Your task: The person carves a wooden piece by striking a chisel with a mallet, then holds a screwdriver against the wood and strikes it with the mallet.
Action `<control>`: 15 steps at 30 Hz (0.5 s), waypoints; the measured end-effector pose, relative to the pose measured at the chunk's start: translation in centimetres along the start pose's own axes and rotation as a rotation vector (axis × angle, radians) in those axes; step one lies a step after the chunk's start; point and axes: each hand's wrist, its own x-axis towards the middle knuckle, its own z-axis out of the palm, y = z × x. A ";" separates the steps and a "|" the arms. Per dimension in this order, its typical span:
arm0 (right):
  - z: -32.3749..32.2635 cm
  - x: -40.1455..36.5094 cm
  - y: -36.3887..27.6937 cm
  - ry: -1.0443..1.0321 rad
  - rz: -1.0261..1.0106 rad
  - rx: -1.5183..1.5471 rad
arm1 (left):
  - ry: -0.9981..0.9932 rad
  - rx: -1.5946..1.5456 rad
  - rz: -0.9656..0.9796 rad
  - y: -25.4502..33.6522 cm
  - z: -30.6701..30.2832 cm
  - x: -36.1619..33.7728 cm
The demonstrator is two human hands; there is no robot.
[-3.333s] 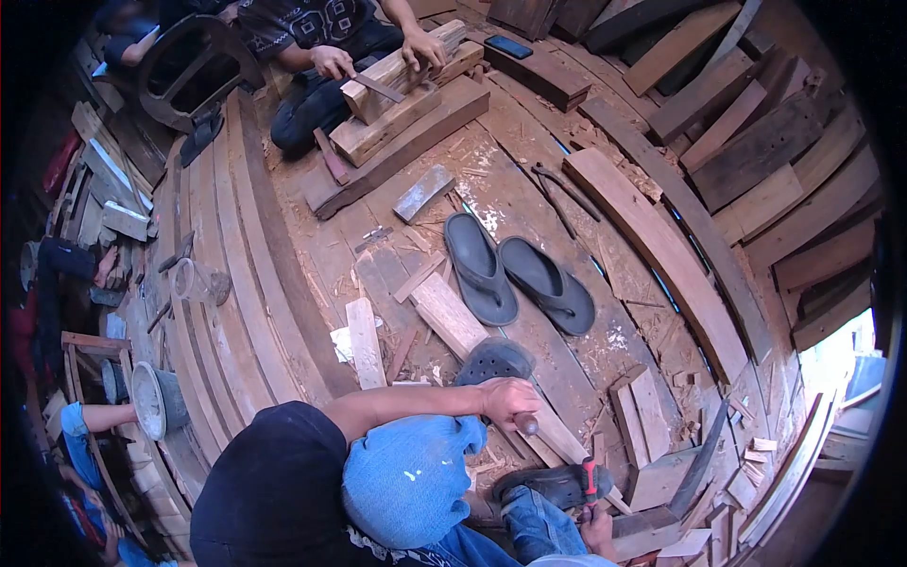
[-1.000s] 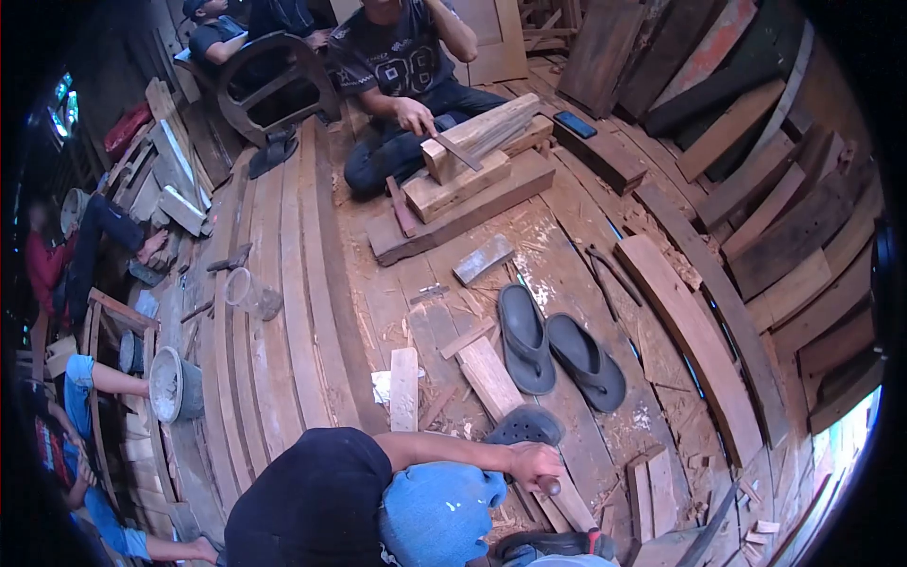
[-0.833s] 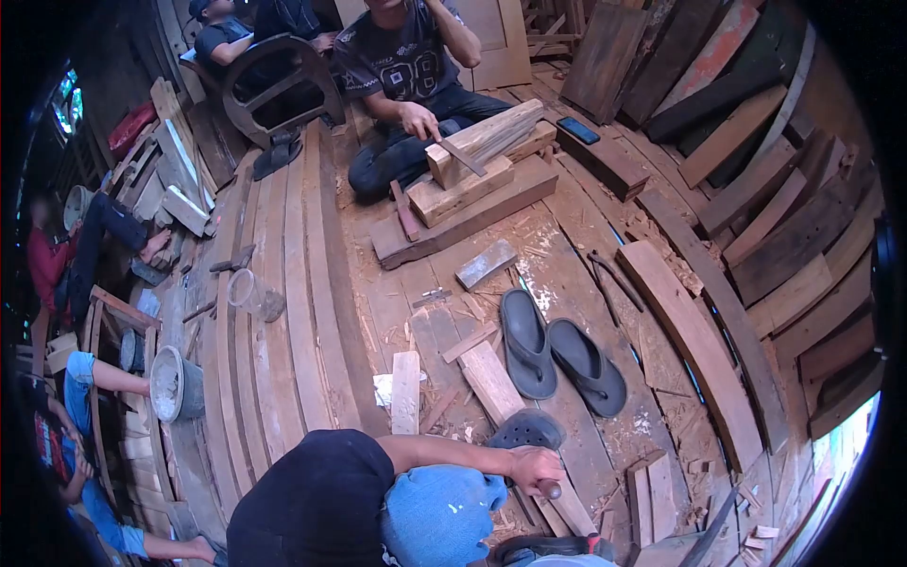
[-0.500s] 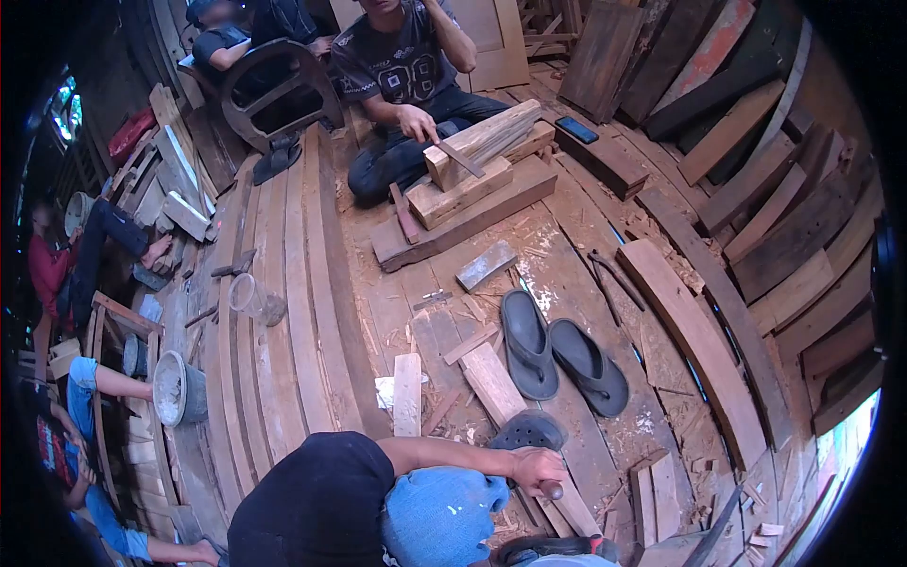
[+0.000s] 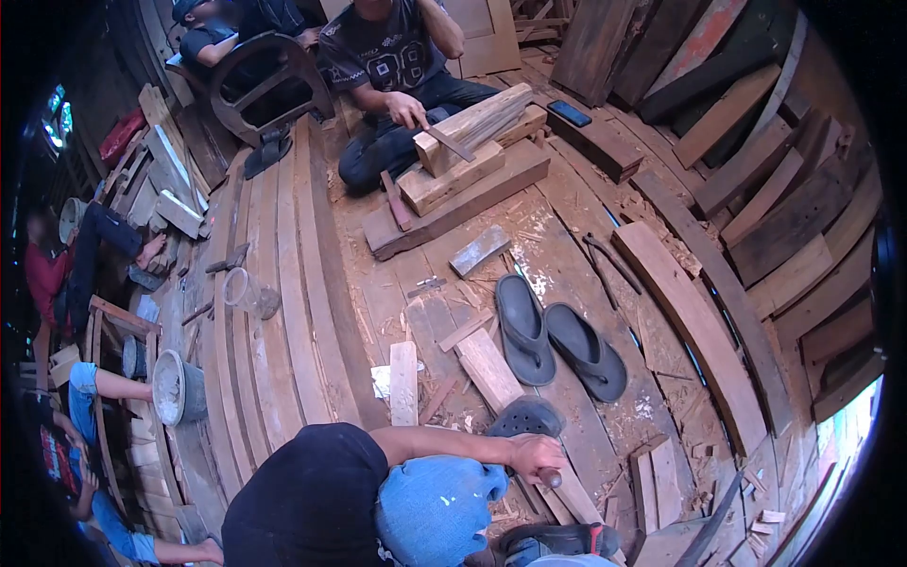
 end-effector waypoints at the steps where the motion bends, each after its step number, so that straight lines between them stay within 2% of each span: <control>1: 0.3 0.3 0.2 0.026 -0.009 0.027 | -0.012 0.009 -0.004 0.2 -0.4 0.2; 5: 0.9 1.6 0.6 0.096 -0.040 0.095 | 0.066 -0.068 0.041 0.8 -1.1 1.0; 10: 2.1 1.7 1.7 0.191 -0.087 0.126 | -0.006 0.030 -0.027 -0.1 -0.2 -0.2; 12: 2.5 1.3 2.0 0.237 -0.102 0.120 | -0.106 -0.056 0.027 -0.4 -1.0 -0.3; 13: 2.7 0.5 2.4 0.250 -0.104 0.105 | -0.101 -0.081 0.112 -1.3 -0.6 -0.4; 14: 2.3 0.8 1.9 0.253 -0.123 0.078 | -0.129 -0.064 0.088 -1.3 -0.6 -0.6; 15: 2.3 0.7 1.7 0.254 -0.117 0.057 | -0.045 0.020 0.071 -0.6 -0.7 -0.3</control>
